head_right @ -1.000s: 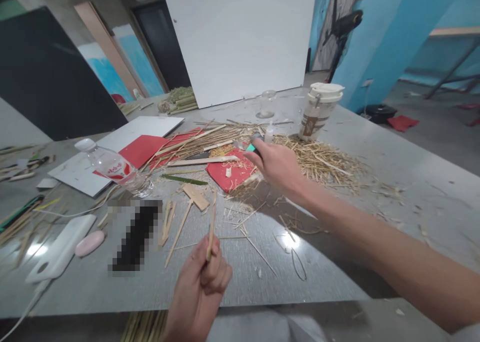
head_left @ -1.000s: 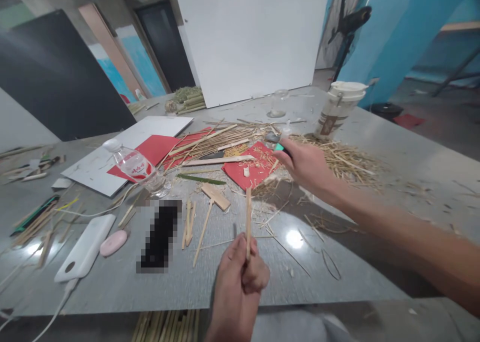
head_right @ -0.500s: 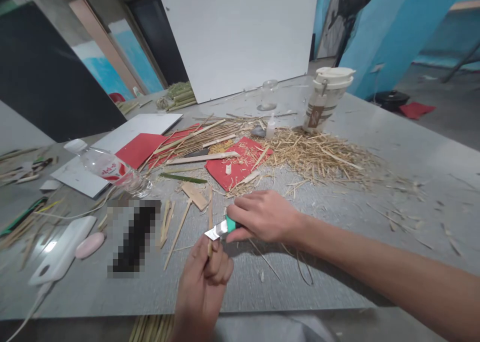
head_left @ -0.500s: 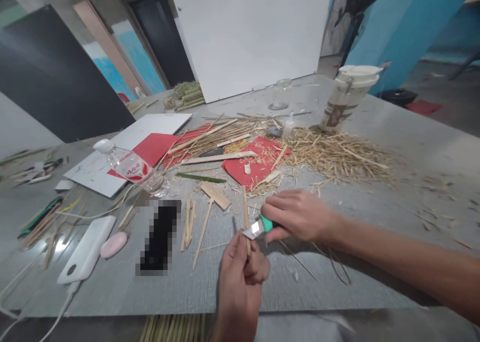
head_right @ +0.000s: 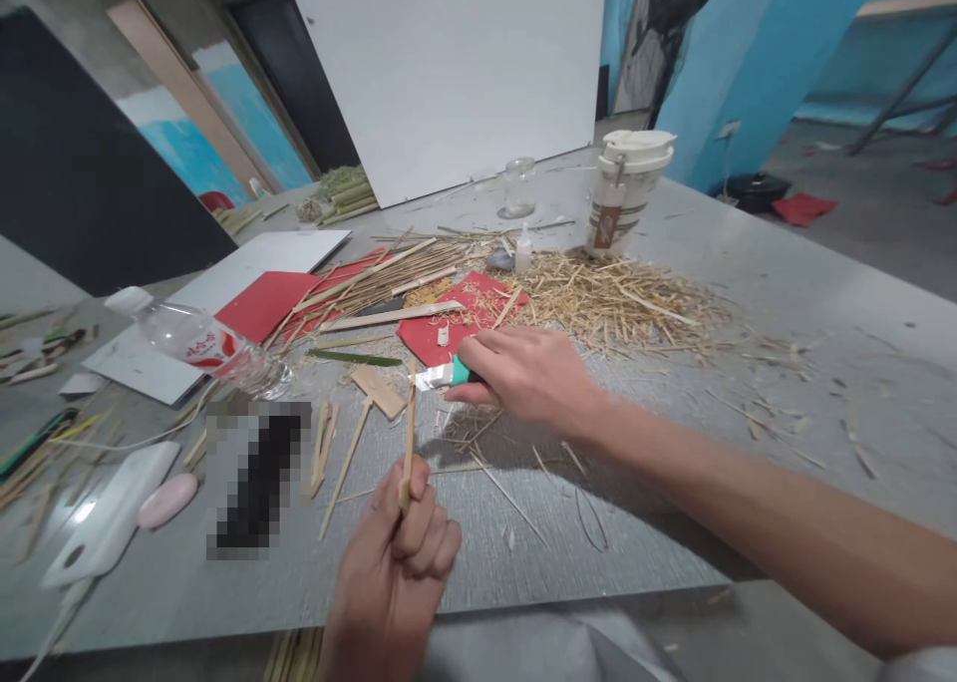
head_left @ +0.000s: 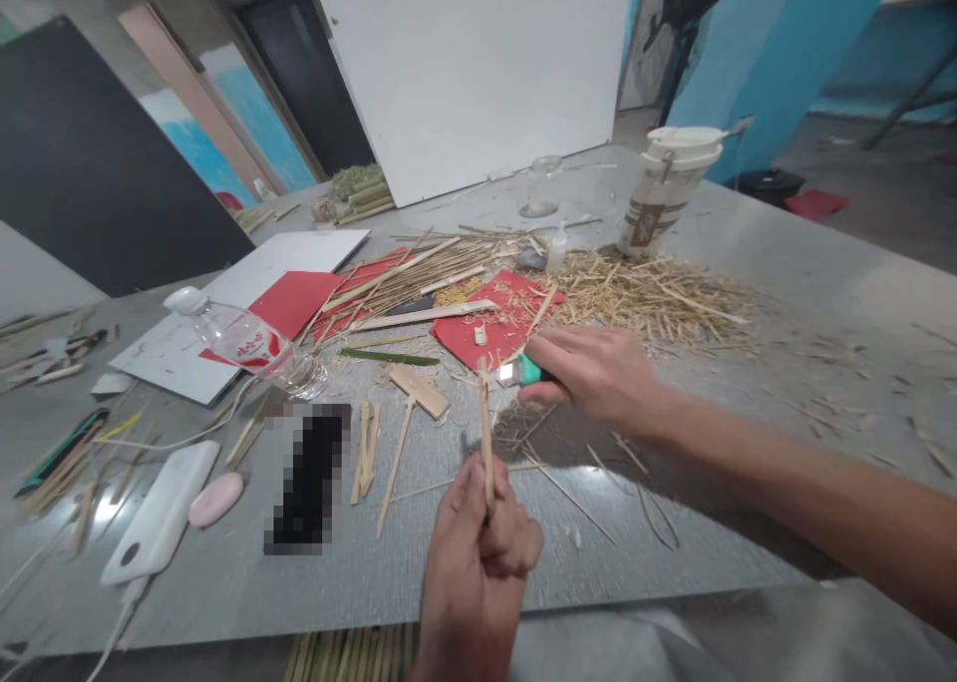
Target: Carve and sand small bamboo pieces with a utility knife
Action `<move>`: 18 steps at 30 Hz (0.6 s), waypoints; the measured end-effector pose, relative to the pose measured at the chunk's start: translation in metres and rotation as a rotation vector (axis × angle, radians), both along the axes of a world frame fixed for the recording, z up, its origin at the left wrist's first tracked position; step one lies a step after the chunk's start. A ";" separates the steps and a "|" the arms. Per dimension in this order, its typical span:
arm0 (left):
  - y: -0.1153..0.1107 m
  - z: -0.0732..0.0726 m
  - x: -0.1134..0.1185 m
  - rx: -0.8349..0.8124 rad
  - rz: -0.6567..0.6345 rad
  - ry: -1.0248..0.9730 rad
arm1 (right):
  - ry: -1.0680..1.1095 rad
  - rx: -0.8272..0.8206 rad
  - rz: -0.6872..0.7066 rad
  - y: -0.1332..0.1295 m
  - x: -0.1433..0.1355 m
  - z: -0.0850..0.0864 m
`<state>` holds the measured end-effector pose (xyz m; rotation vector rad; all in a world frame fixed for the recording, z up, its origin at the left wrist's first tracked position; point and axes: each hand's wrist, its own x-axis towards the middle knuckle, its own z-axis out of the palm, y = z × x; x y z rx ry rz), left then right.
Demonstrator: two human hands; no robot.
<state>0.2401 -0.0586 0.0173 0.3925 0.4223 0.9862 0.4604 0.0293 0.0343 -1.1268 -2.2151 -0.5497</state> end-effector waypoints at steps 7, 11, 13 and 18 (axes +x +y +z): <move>-0.030 -0.002 -0.019 0.016 -0.156 0.026 | 0.307 -0.153 -0.502 0.012 0.051 0.028; -0.016 -0.006 -0.025 0.052 0.007 0.099 | 0.127 -0.210 -0.073 -0.016 0.029 0.018; -0.009 -0.007 -0.024 0.052 0.028 0.139 | 0.059 -0.180 0.101 -0.031 0.007 0.009; -0.007 -0.002 -0.020 0.067 0.018 0.127 | -0.078 -0.191 0.246 -0.040 -0.024 0.002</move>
